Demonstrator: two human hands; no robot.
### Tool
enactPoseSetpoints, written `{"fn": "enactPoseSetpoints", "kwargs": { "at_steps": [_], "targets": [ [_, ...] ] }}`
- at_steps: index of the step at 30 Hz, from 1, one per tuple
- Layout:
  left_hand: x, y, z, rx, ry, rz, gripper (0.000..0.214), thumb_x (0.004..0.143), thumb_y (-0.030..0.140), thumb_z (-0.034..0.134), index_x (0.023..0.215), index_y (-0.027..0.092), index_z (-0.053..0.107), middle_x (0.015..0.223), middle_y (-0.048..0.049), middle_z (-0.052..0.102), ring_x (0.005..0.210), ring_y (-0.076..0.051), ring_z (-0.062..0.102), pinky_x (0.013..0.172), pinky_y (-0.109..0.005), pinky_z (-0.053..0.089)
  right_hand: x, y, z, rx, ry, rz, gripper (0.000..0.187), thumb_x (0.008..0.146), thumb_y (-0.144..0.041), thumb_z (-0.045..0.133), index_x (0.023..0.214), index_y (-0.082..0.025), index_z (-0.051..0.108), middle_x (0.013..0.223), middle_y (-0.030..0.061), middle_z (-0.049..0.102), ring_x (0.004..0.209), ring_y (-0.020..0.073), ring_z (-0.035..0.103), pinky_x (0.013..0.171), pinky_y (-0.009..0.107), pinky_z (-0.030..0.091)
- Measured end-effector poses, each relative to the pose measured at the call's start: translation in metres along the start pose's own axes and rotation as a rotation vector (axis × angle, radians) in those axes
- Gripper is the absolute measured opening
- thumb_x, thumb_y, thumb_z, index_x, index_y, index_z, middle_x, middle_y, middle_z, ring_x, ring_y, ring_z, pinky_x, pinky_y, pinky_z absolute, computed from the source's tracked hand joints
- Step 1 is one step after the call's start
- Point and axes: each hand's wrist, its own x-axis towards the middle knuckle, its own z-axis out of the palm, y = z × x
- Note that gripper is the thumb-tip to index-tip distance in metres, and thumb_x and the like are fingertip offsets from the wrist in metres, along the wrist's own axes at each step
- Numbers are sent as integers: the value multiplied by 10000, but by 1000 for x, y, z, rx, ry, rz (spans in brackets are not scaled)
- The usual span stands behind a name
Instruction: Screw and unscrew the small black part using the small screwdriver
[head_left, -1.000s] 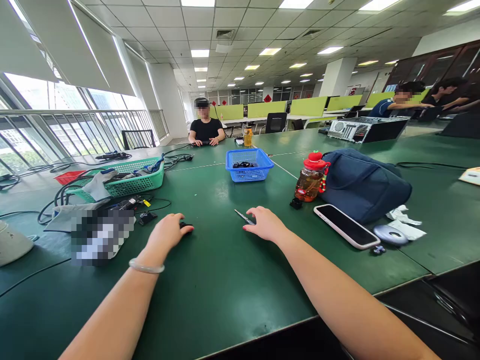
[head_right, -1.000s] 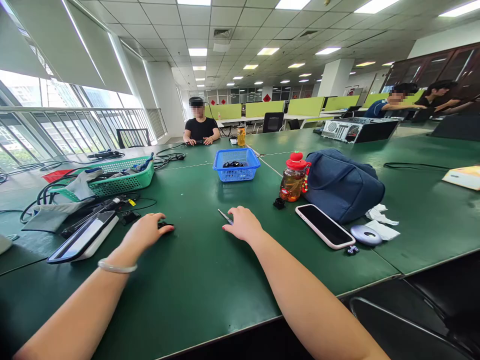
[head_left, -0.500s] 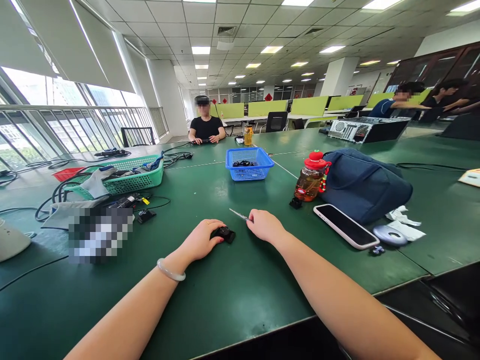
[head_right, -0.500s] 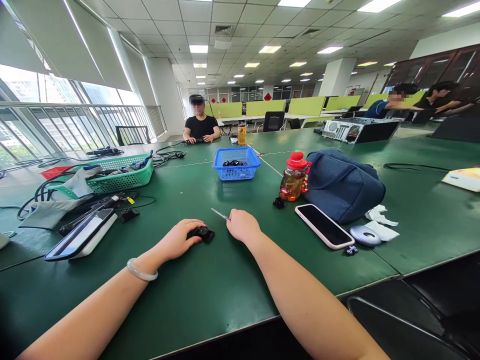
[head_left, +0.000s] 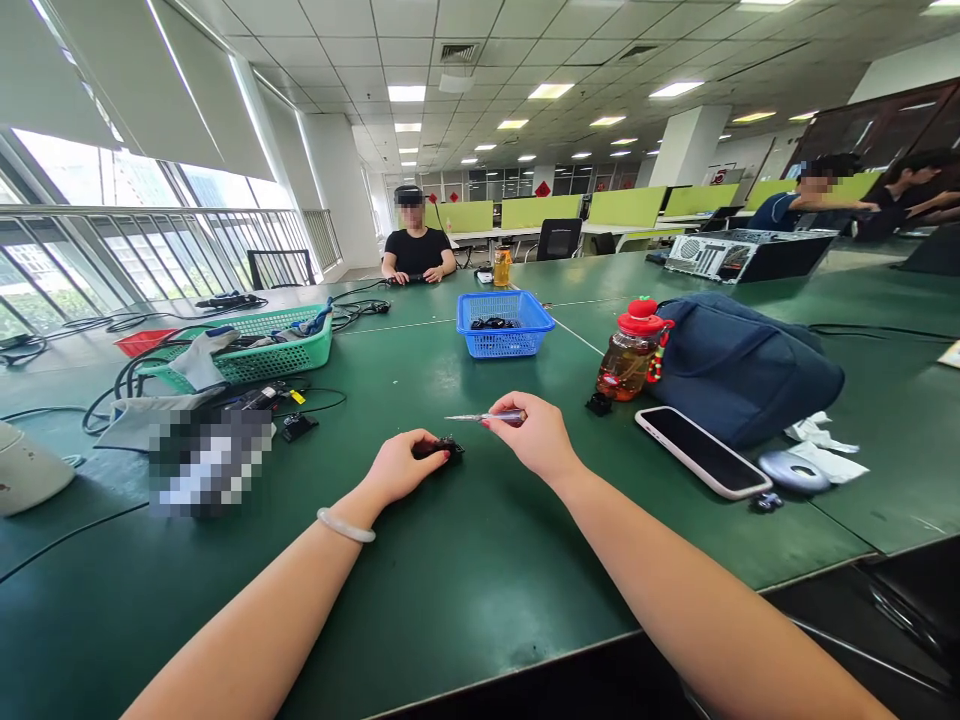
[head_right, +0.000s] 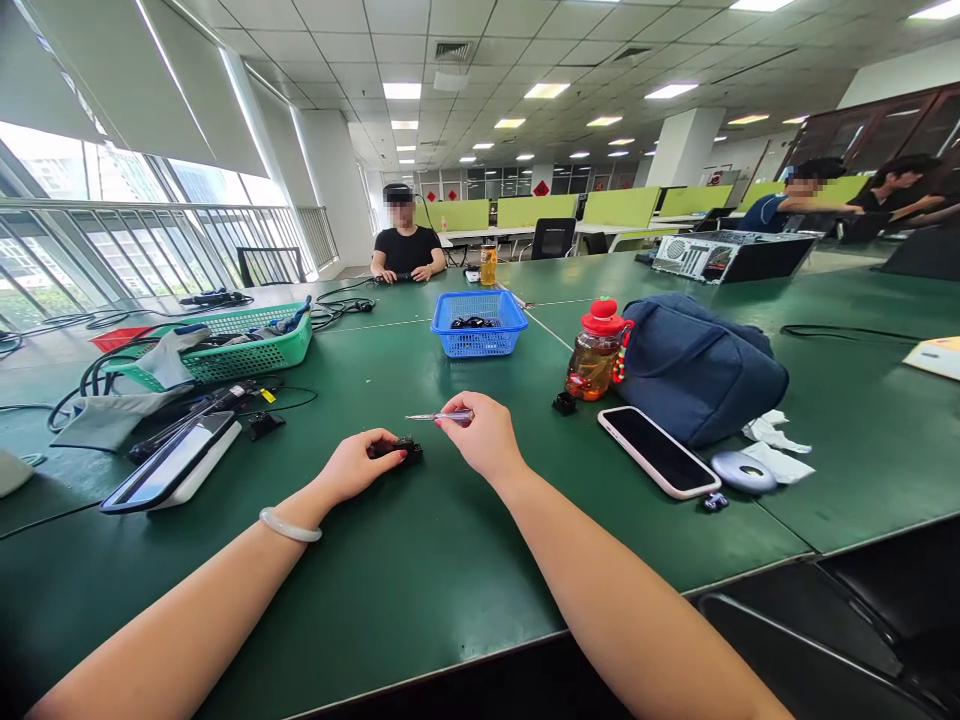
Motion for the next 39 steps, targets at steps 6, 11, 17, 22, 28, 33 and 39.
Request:
{"fn": "enactPoseSetpoints", "kwargs": {
  "at_steps": [6, 11, 17, 22, 28, 33, 39],
  "targets": [
    [0, 6, 1, 98, -5, 34, 377, 792, 551, 565, 838, 204, 704, 839, -47, 716, 763, -206, 620, 692, -327, 470, -8, -14, 4, 25, 40, -112, 203, 748, -401, 674, 705, -207, 632, 657, 6, 626, 566, 128, 525, 560, 256, 462],
    [3, 0, 3, 192, -24, 155, 327, 756, 498, 638, 879, 206, 717, 891, -62, 713, 829, -228, 624, 759, -347, 480, -15, -15, 8, -22, -49, -176, 284, 817, -474, 625, 710, -212, 608, 590, -21, 576, 515, 105, 464, 538, 237, 421],
    [4, -6, 5, 201, -27, 185, 323, 713, 460, 704, 905, 200, 707, 938, -68, 704, 901, -245, 615, 832, -376, 469, -20, -13, 12, -106, -115, -255, 269, 845, -455, 589, 725, -218, 628, 601, -17, 582, 530, 108, 485, 554, 227, 408],
    [3, -3, 2, 86, -47, 119, 296, 685, 453, 706, 849, 206, 717, 899, -54, 694, 856, -227, 626, 791, -356, 481, -23, -13, 13, -178, -128, -326, 284, 867, -450, 551, 716, -223, 630, 634, -6, 605, 548, 111, 495, 575, 228, 413],
    [5, -5, 1, -46, -78, 55, 320, 685, 502, 683, 792, 202, 715, 871, -41, 712, 842, -221, 638, 772, -331, 485, -25, -12, 13, -208, -107, -346, 335, 862, -503, 552, 673, -228, 584, 597, -11, 584, 532, 111, 480, 567, 229, 412],
    [7, -4, 0, 11, -107, 92, 360, 742, 535, 612, 766, 194, 725, 809, -37, 706, 814, -216, 623, 741, -318, 459, -25, -12, 13, -192, -78, -360, 358, 870, -498, 530, 634, -229, 522, 569, -23, 546, 523, 104, 467, 564, 222, 402],
    [7, -3, -1, 38, -115, 118, 384, 772, 546, 576, 785, 196, 734, 805, -37, 704, 805, -207, 609, 739, -314, 447, -23, -8, 15, -245, -58, -323, 371, 883, -517, 518, 647, -231, 530, 570, -23, 543, 528, 108, 462, 569, 228, 399]
  ]
}}
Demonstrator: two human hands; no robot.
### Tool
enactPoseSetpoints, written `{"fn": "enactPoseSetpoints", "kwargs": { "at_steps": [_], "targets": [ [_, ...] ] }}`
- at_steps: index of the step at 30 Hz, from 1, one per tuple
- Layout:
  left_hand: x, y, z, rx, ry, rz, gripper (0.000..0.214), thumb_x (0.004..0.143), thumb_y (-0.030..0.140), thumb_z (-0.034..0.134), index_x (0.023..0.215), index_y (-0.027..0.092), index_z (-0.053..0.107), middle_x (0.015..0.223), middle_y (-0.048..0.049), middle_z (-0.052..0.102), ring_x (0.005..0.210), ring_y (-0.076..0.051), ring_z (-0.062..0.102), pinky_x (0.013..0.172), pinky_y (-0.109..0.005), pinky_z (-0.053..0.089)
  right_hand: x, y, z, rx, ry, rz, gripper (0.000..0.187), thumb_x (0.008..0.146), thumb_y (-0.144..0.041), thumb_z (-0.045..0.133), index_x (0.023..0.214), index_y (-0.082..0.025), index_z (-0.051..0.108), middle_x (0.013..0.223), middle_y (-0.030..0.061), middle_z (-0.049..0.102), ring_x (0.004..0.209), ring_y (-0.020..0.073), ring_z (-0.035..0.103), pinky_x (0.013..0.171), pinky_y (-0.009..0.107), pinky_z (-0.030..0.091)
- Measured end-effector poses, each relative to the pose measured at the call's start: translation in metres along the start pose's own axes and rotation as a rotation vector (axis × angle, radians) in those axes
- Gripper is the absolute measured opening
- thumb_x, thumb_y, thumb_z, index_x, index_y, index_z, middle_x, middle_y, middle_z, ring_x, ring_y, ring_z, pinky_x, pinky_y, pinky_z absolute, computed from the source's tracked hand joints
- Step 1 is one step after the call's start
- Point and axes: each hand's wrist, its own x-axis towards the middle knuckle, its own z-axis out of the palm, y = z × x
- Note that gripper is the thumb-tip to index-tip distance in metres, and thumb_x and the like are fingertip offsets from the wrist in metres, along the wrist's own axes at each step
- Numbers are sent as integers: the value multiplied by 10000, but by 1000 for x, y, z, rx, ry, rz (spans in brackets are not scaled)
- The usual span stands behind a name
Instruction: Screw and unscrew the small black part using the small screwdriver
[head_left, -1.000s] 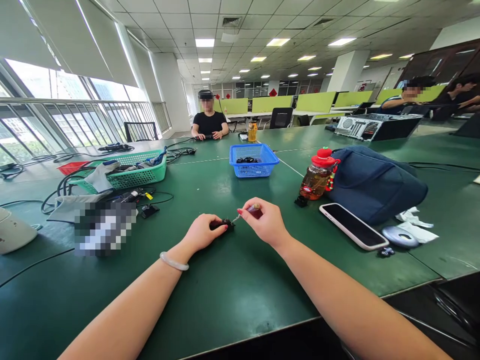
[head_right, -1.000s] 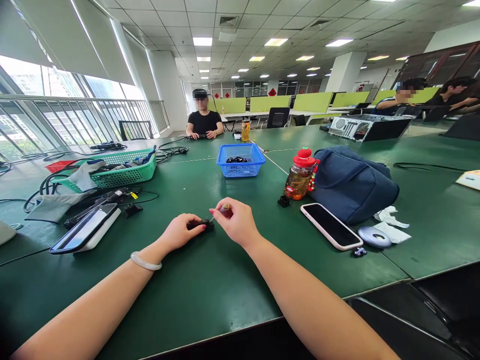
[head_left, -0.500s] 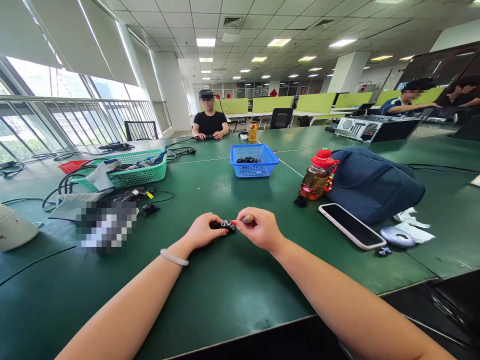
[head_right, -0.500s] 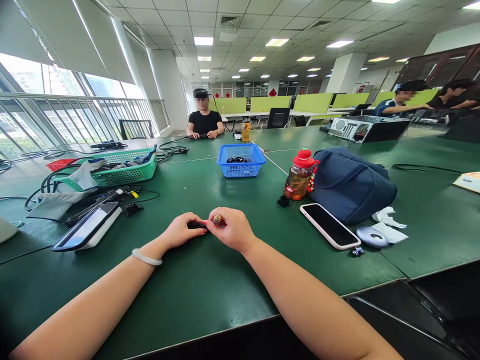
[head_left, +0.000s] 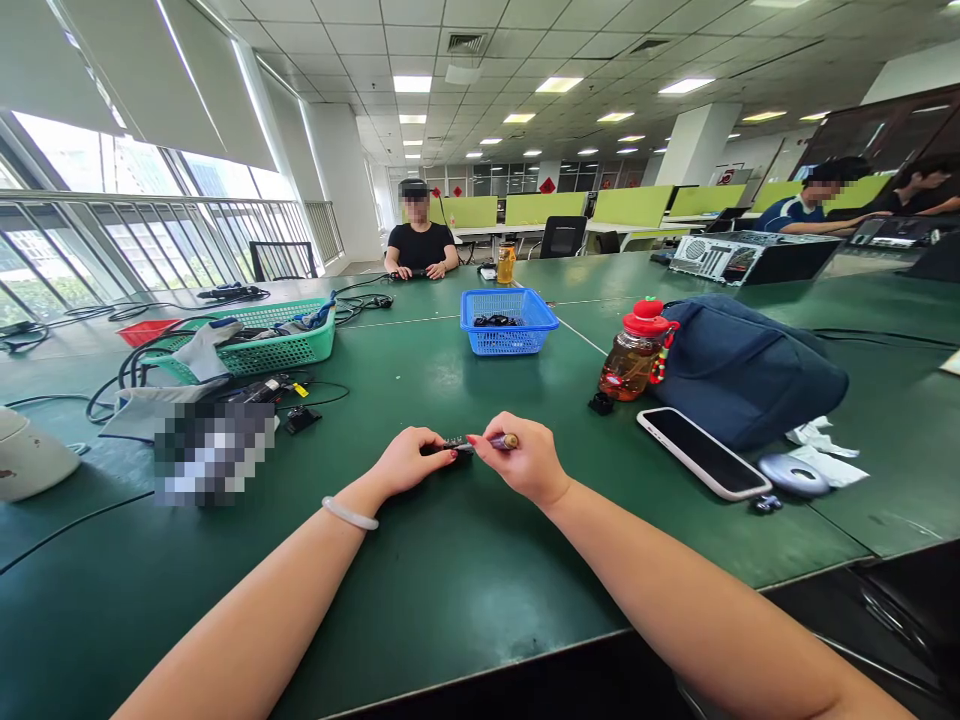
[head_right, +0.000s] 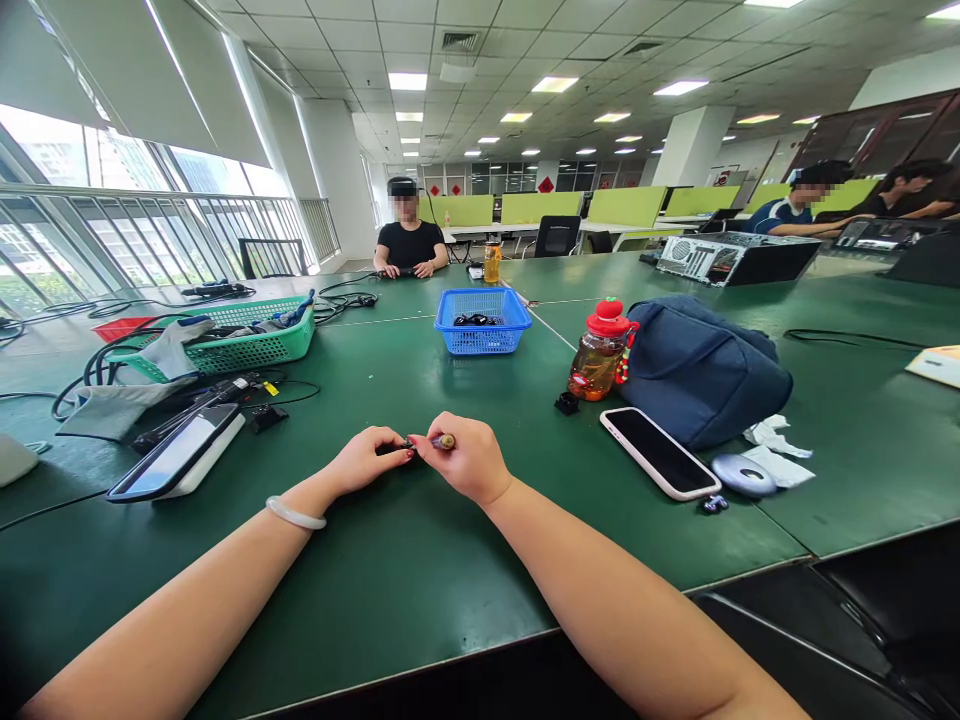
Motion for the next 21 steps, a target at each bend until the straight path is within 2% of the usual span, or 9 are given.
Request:
{"fn": "enactPoseSetpoints", "kwargs": {
  "at_steps": [5, 8, 14, 18, 21],
  "targets": [
    [1, 1, 1, 34, 15, 25, 401, 793, 555, 557, 747, 193, 724, 766, -34, 691, 764, -193, 596, 718, -306, 435, -1, 1, 1, -44, -9, -70, 350, 907, -474, 508, 664, -225, 552, 614, -4, 577, 571, 116, 504, 607, 230, 407],
    [1, 2, 2, 50, 31, 37, 403, 795, 550, 548, 716, 189, 709, 767, -40, 693, 763, -194, 594, 725, -308, 440, -2, 1, 3, -98, -15, -205, 334, 927, -425, 504, 667, -220, 547, 643, 10, 606, 590, 118, 521, 613, 231, 398],
    [0, 3, 3, 75, 53, 50, 356, 761, 519, 566, 674, 190, 673, 742, -35, 682, 742, -190, 577, 719, -315, 437, -5, 1, 11, -234, 113, -474, 385, 972, -344, 465, 614, -209, 514, 550, -19, 517, 518, 100, 424, 538, 233, 317],
    [0, 2, 4, 69, 42, 66, 332, 730, 509, 613, 706, 185, 682, 767, -39, 695, 743, -190, 585, 717, -316, 442, -3, 4, 11, -313, 58, -579, 382, 978, -318, 456, 625, -205, 547, 561, -21, 506, 532, 101, 417, 542, 245, 297],
    [0, 2, 4, 71, 39, 76, 312, 727, 493, 637, 743, 186, 695, 791, -36, 708, 757, -189, 598, 736, -320, 447, 0, 9, 10, -296, 21, -557, 391, 980, -348, 456, 635, -206, 572, 563, -18, 513, 537, 101, 430, 543, 242, 302]
  ]
}}
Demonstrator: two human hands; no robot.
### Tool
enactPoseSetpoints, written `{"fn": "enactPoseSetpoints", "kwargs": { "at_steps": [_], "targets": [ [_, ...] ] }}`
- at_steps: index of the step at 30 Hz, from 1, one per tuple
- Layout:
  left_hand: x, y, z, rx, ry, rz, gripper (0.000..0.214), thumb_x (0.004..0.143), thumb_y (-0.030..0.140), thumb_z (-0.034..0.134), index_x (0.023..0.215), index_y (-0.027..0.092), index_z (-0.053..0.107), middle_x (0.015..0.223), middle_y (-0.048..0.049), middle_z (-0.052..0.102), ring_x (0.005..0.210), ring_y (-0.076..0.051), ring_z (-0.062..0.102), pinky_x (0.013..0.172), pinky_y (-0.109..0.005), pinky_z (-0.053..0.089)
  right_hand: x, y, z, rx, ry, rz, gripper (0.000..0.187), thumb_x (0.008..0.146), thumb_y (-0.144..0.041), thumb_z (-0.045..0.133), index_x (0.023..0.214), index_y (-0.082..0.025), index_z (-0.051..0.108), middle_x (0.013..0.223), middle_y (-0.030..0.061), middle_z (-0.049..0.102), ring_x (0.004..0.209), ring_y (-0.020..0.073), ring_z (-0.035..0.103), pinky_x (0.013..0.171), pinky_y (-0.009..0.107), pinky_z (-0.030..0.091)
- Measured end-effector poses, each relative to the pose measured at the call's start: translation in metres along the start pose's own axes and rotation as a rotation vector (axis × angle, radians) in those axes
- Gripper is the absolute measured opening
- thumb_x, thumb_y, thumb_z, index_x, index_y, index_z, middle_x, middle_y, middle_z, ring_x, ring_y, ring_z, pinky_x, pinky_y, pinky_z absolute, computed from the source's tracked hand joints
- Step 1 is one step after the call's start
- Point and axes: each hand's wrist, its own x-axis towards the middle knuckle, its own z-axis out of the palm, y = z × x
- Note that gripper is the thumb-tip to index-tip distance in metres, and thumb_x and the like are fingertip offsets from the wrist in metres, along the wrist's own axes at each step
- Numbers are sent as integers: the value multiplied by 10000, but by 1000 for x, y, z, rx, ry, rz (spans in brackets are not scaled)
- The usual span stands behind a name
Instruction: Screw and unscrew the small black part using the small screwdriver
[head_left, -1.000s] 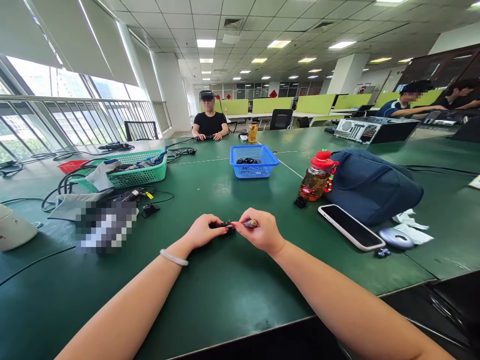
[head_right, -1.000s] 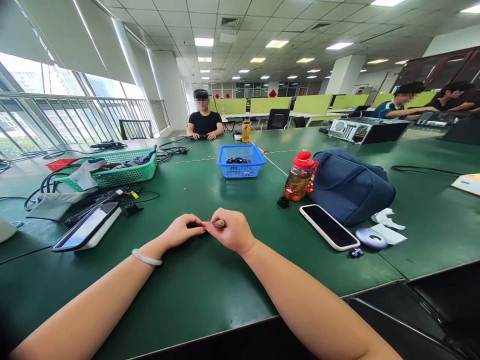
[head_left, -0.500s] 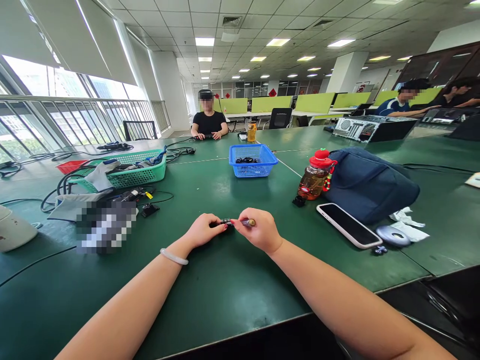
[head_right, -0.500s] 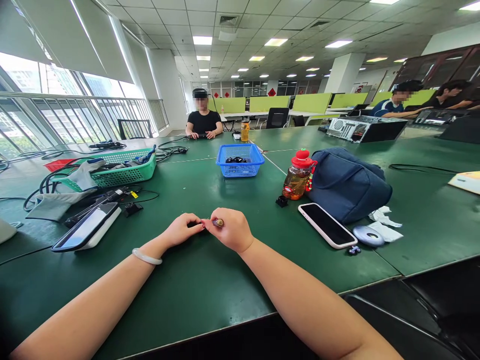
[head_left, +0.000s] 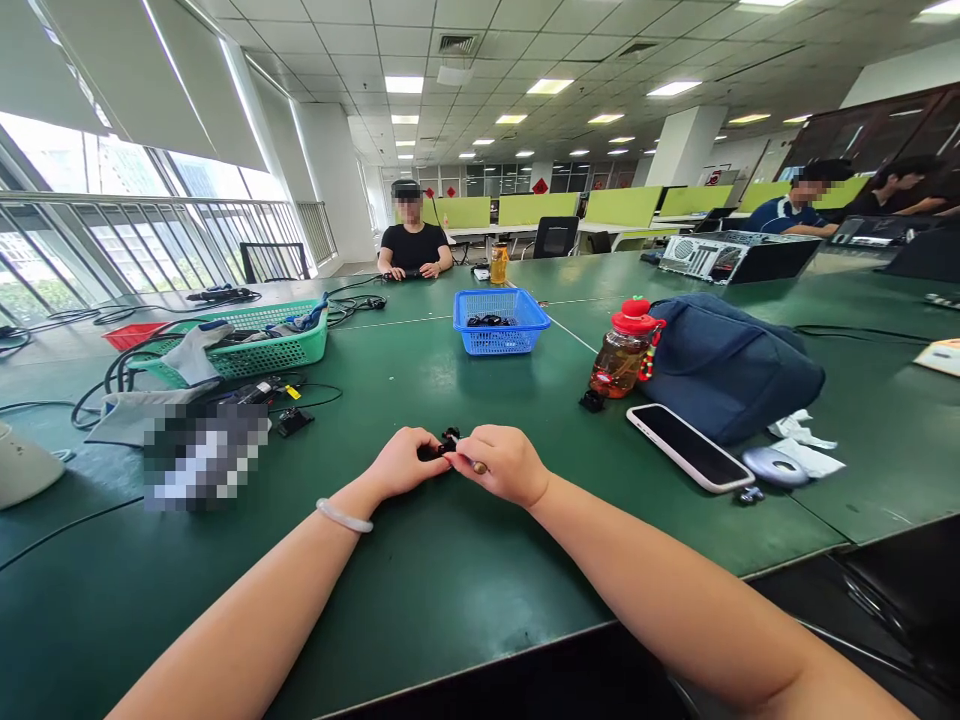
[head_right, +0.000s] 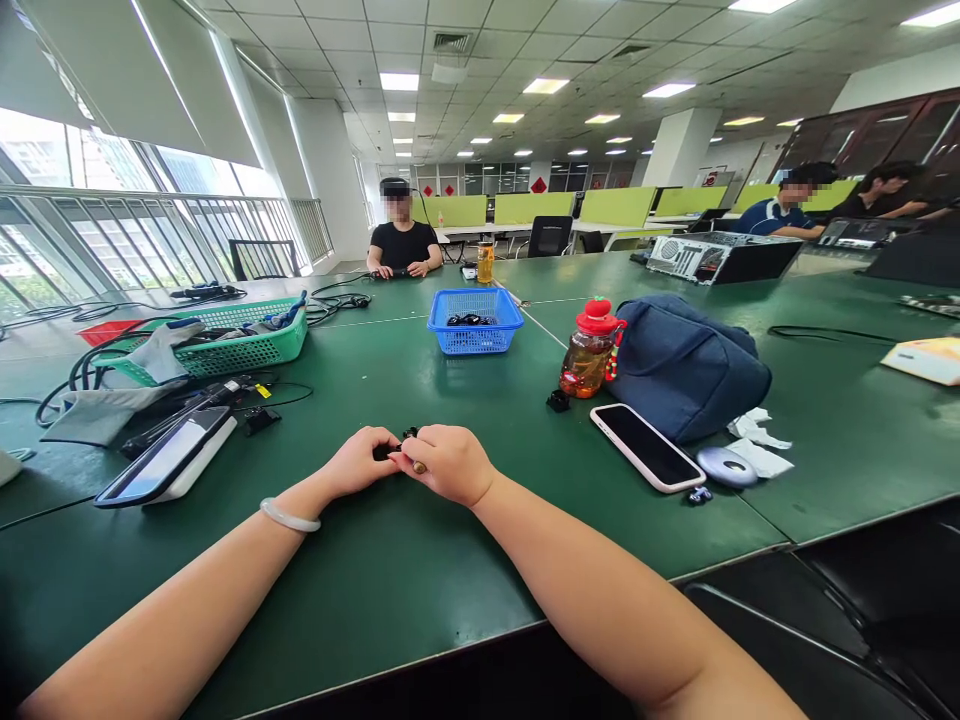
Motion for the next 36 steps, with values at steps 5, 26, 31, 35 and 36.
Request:
{"fn": "enactPoseSetpoints", "kwargs": {
  "at_steps": [5, 26, 31, 35, 36],
  "targets": [
    [-1, -2, -1, 54, -13, 8, 313, 755, 503, 642, 787, 197, 697, 838, -39, 711, 811, -207, 607, 769, -339, 450, 2, 9, -6, 196, 140, 364, 354, 959, -403, 477, 706, -202, 623, 635, 0, 604, 583, 103, 511, 599, 216, 391],
    [-5, -13, -12, 8, 248, -192, 523, 791, 537, 578, 1201, 213, 574, 906, -38, 646, 863, -203, 604, 816, -354, 492, -10, 52, 3, 276, -249, 941, 209, 890, -330, 563, 984, -246, 730, 993, 36, 723, 918, 190, 624, 808, 302, 468],
    [-9, -2, -14, 412, 138, -261, 644, 801, 663, 505, 1227, 193, 618, 787, -74, 651, 960, -313, 586, 847, -445, 467, -8, 47, 0, 55, -466, 921, 241, 915, -324, 525, 946, -249, 751, 963, 57, 709, 963, 222, 578, 805, 310, 434],
    [-10, 13, -8, 399, 207, -93, 637, 870, 622, 449, 1343, 206, 548, 1196, -140, 616, 1186, -314, 508, 1016, -488, 407, -6, 44, -1, 6, -564, 921, 264, 931, -352, 512, 953, -256, 757, 994, 66, 704, 990, 236, 566, 798, 314, 420],
    [-10, 17, -4, 378, 198, -21, 628, 872, 594, 475, 1379, 226, 516, 1344, -143, 535, 1279, -315, 444, 1068, -493, 369, -6, 43, -1, -2, -577, 913, 266, 932, -355, 513, 963, -256, 758, 1006, 71, 702, 995, 240, 566, 800, 319, 418]
  ]
}}
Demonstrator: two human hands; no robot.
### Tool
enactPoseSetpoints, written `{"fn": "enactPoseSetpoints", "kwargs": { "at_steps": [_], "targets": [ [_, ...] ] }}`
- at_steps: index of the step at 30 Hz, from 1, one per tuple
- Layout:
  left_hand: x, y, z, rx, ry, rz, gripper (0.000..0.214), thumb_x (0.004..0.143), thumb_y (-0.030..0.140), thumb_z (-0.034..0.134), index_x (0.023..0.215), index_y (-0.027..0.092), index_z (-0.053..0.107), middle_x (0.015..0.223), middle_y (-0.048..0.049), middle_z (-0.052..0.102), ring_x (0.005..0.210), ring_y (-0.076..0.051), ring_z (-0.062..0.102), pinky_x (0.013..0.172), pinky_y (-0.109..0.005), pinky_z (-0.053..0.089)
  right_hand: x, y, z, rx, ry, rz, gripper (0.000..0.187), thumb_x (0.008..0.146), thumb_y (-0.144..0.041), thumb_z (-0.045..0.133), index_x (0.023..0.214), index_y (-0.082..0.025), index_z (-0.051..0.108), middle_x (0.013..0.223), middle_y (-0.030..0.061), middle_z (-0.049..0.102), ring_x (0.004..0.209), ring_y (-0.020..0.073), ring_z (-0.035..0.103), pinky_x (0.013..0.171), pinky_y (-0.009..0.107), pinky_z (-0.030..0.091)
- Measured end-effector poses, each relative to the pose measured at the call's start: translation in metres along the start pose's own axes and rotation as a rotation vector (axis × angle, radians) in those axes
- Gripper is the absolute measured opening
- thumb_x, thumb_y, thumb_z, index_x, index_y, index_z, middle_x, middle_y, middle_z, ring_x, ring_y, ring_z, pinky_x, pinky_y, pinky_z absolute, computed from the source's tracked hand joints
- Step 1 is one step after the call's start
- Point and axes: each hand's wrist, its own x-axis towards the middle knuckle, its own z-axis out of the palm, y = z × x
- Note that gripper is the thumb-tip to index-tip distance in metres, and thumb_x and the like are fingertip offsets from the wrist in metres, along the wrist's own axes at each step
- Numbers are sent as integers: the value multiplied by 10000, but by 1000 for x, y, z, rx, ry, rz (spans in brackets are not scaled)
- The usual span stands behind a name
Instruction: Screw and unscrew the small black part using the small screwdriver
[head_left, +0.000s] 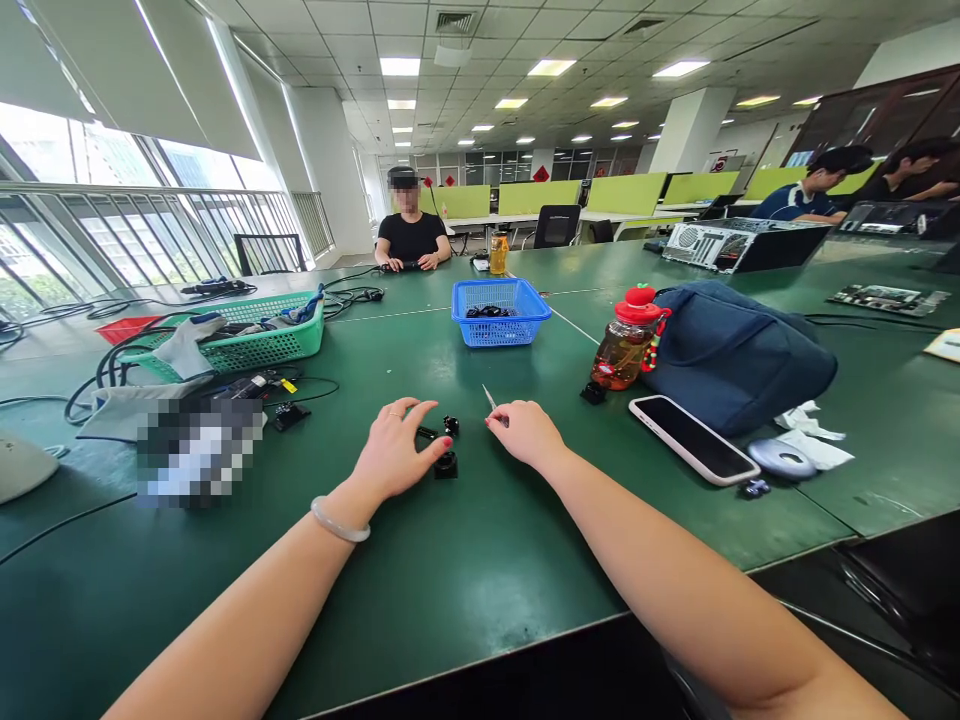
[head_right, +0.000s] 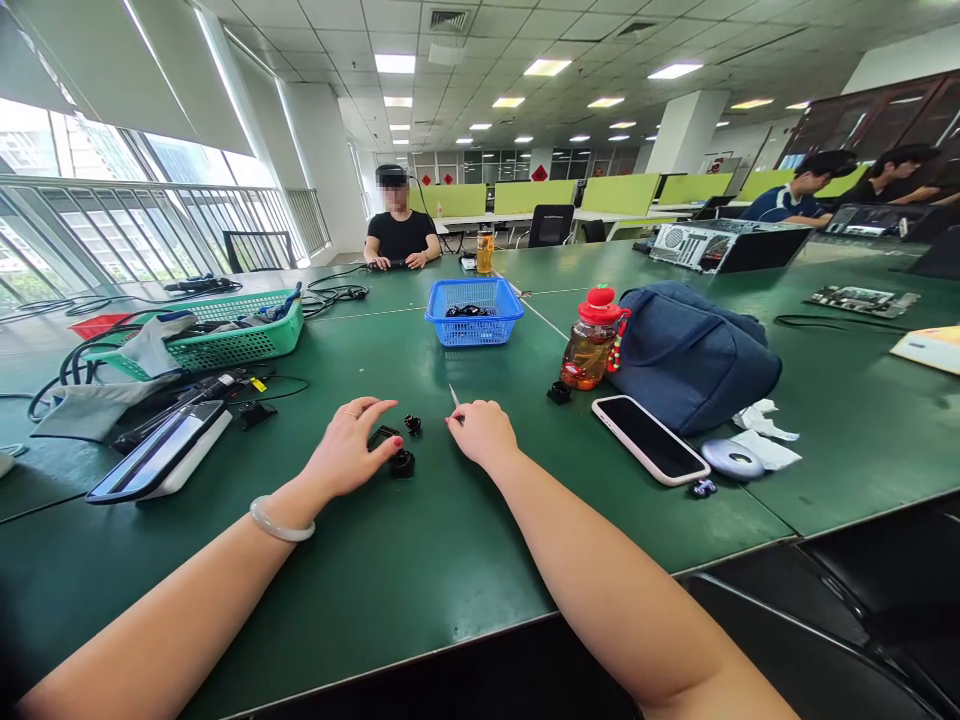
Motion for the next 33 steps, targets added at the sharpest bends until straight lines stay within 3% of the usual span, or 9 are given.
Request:
{"fn": "enactPoseSetpoints", "kwargs": {
  "at_steps": [3, 5, 10, 13, 16, 22, 25, 28, 33],
  "targets": [
    [0, 14, 10, -58, -121, 185, 604, 878, 530, 522, 1431, 294, 463, 1570, -103, 302, 1455, -343, 204, 1149, -553, 256, -1, -2, 1, -31, 2, -29, 270, 931, -353, 516, 995, -246, 757, 1026, 85, 700, 995, 248, 570, 815, 330, 414],
    [1, 19, 16, -59, -210, 238, 520, 908, 489, 491, 1397, 313, 509, 1591, -78, 286, 1478, -367, 133, 1148, -613, 211, -1, -3, 2, -33, 6, -46, 273, 932, -344, 514, 996, -242, 759, 1026, 84, 702, 989, 244, 576, 824, 328, 414],
    [5, 7, 22, -10, -310, 174, 453, 968, 400, 357, 1345, 265, 570, 1542, -82, 392, 1444, -341, 265, 1140, -606, 242, -2, -5, 2, -3, 0, -52, 266, 929, -334, 516, 955, -245, 766, 1012, 70, 709, 968, 219, 593, 815, 306, 418],
    [6, -14, 17, 55, -248, 100, 445, 956, 347, 363, 1324, 229, 585, 1493, -114, 447, 1392, -316, 358, 1126, -560, 295, -2, -5, 1, 20, 0, -40, 255, 923, -320, 519, 916, -252, 765, 973, 62, 706, 961, 211, 598, 784, 292, 421],
    [4, -45, 7, 150, -191, -80, 447, 938, 307, 372, 1314, 197, 589, 1453, -148, 470, 1319, -302, 450, 1099, -501, 348, -2, -4, 1, 52, -10, -32, 254, 916, -305, 518, 889, -253, 765, 958, 56, 705, 938, 201, 603, 742, 278, 418],
    [-4, -121, -27, 355, -276, -416, 591, 808, 116, 378, 1366, 213, 545, 1393, -179, 466, 1143, -327, 583, 946, -447, 461, -2, -3, 0, 78, -23, -22, 251, 905, -304, 518, 876, -243, 760, 971, 52, 708, 861, 183, 609, 665, 264, 395],
    [-7, -148, -39, 384, -265, -497, 657, 738, 93, 422, 1370, 224, 542, 1327, -183, 508, 1146, -321, 578, 942, -418, 457, -2, -2, -1, 89, -25, -20, 246, 902, -306, 523, 864, -245, 758, 964, 51, 707, 860, 185, 608, 658, 266, 389],
    [-11, -159, -42, 379, -207, -475, 662, 704, 83, 439, 1343, 200, 566, 1304, -176, 527, 1163, -300, 564, 1001, -391, 418, -2, -1, -1, 101, -17, -31, 242, 902, -302, 528, 857, -247, 760, 959, 47, 704, 861, 183, 607, 670, 267, 393],
    [-13, -159, -40, 319, -134, -437, 664, 647, 98, 481, 1283, 235, 613, 1286, -136, 549, 1156, -284, 564, 1009, -380, 425, -1, 0, 0, 102, -9, -42, 243, 903, -302, 533, 852, -247, 764, 939, 47, 707, 820, 174, 610, 648, 263, 389]
  ]
}}
